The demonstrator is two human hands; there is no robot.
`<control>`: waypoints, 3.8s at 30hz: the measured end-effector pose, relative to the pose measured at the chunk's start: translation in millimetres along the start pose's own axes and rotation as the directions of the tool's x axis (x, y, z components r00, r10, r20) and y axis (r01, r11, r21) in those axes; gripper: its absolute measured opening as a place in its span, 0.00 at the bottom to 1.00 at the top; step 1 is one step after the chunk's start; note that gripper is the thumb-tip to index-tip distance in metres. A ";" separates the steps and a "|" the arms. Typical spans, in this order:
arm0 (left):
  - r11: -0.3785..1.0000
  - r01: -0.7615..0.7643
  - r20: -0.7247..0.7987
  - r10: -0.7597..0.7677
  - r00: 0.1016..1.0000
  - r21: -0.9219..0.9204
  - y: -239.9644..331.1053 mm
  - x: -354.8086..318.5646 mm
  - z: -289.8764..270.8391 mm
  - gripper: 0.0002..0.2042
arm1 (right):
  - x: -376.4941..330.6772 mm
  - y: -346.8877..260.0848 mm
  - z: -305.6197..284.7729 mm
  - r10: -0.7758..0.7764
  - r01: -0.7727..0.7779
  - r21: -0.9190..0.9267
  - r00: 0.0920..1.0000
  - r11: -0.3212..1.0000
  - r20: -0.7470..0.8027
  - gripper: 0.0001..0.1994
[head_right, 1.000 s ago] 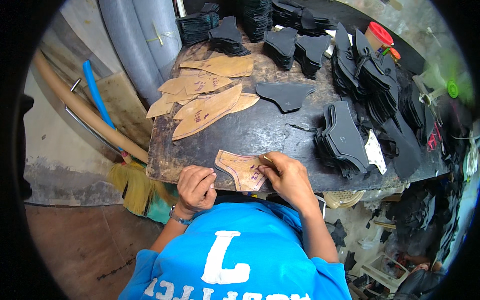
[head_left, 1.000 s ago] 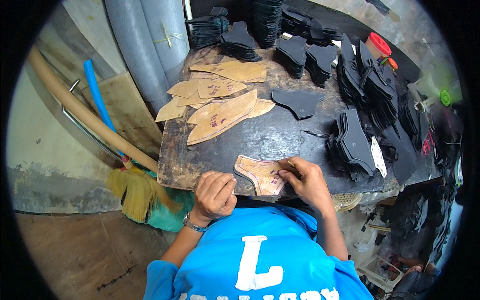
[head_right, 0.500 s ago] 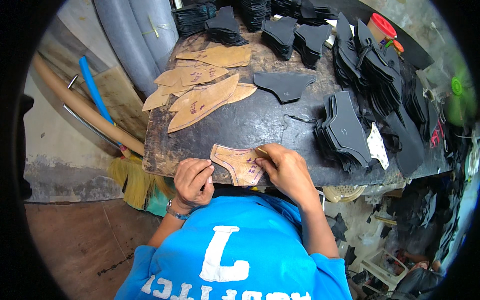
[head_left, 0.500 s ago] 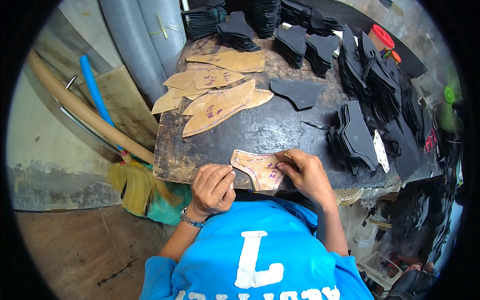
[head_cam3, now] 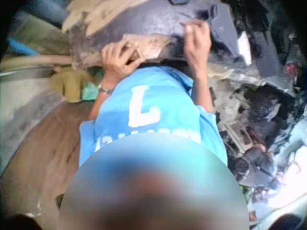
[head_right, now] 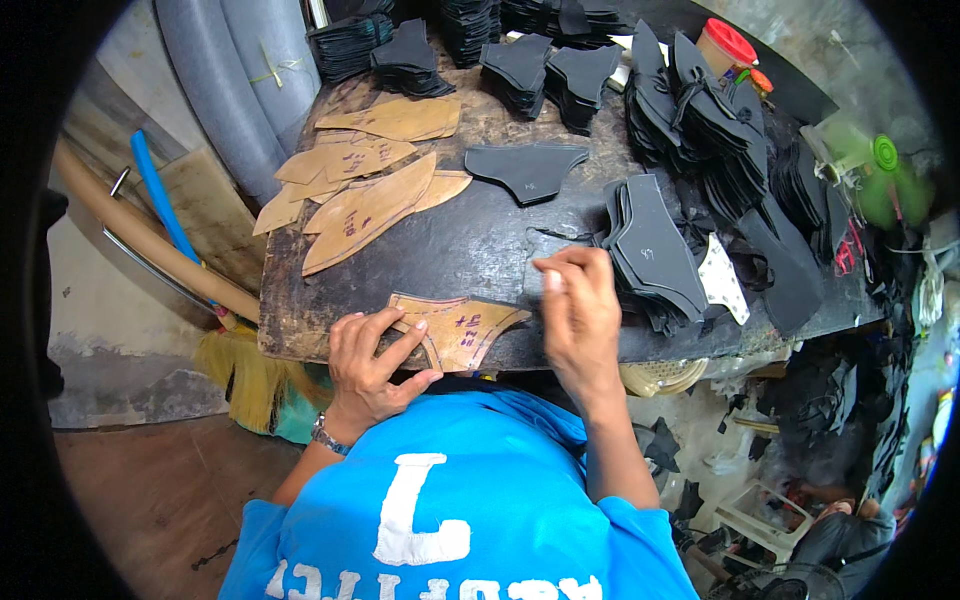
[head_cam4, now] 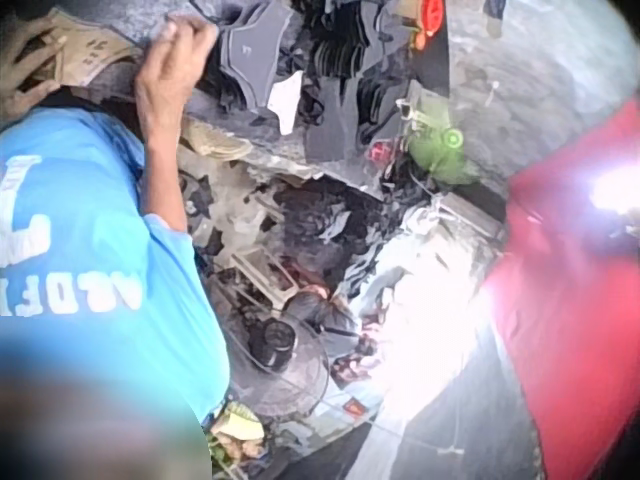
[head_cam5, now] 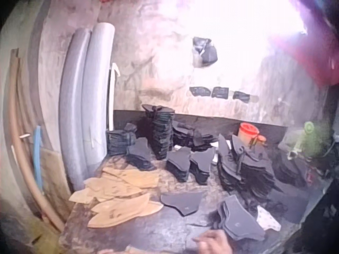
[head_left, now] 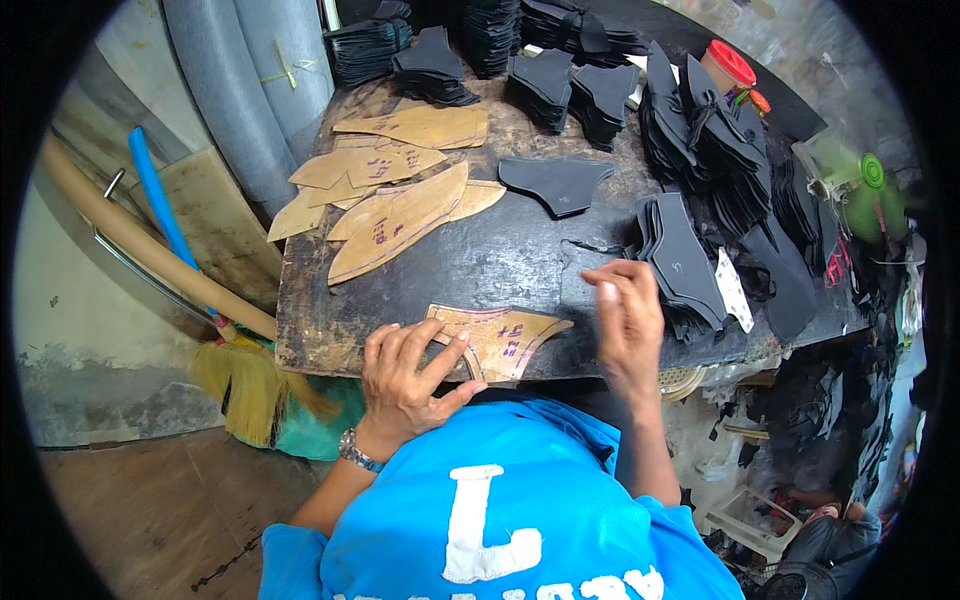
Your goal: The person repeatedly places a cardboard template over a black fabric piece on a table and uses a small marking tool to trace or mark the template outline onto the fabric. After each mark, the template is lifted and set aside, and the process is repeated with additional fabric pieces.
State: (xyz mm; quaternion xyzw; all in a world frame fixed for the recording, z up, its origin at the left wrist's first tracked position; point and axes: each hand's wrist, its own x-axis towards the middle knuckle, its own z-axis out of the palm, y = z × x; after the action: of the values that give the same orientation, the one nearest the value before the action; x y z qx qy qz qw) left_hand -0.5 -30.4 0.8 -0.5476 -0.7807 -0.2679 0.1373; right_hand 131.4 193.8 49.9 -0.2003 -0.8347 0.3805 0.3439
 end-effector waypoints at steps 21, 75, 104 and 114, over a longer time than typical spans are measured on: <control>1.000 -0.011 0.024 0.012 1.000 -0.026 -2.4 -1.5 1.1 0.27 | -21.3 11.3 11.8 -0.023 0.029 -0.032 0.986 0.999 0.166 0.15; 0.999 0.032 0.015 -0.032 0.999 0.003 -1.8 -3.7 2.2 0.26 | -23.3 -16.7 51.9 -0.117 -0.014 0.276 0.884 0.961 0.453 0.06; 0.996 -0.030 -0.005 0.030 1.000 0.084 -6.3 -7.0 6.3 0.23 | -10.1 -6.8 44.9 0.047 -0.069 0.131 0.985 0.989 0.165 0.08; 0.996 -0.023 -0.002 0.024 1.000 0.085 -5.2 -8.1 6.4 0.22 | -8.9 -12.2 56.0 -0.060 0.017 0.128 0.938 0.992 0.342 0.05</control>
State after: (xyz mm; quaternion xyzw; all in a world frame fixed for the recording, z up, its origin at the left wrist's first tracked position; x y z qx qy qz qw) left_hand -1.9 -34.5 -10.0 -0.5500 -0.7847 -0.2338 0.1648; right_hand 95.9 152.9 29.1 -0.0924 -0.8608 0.4538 0.2112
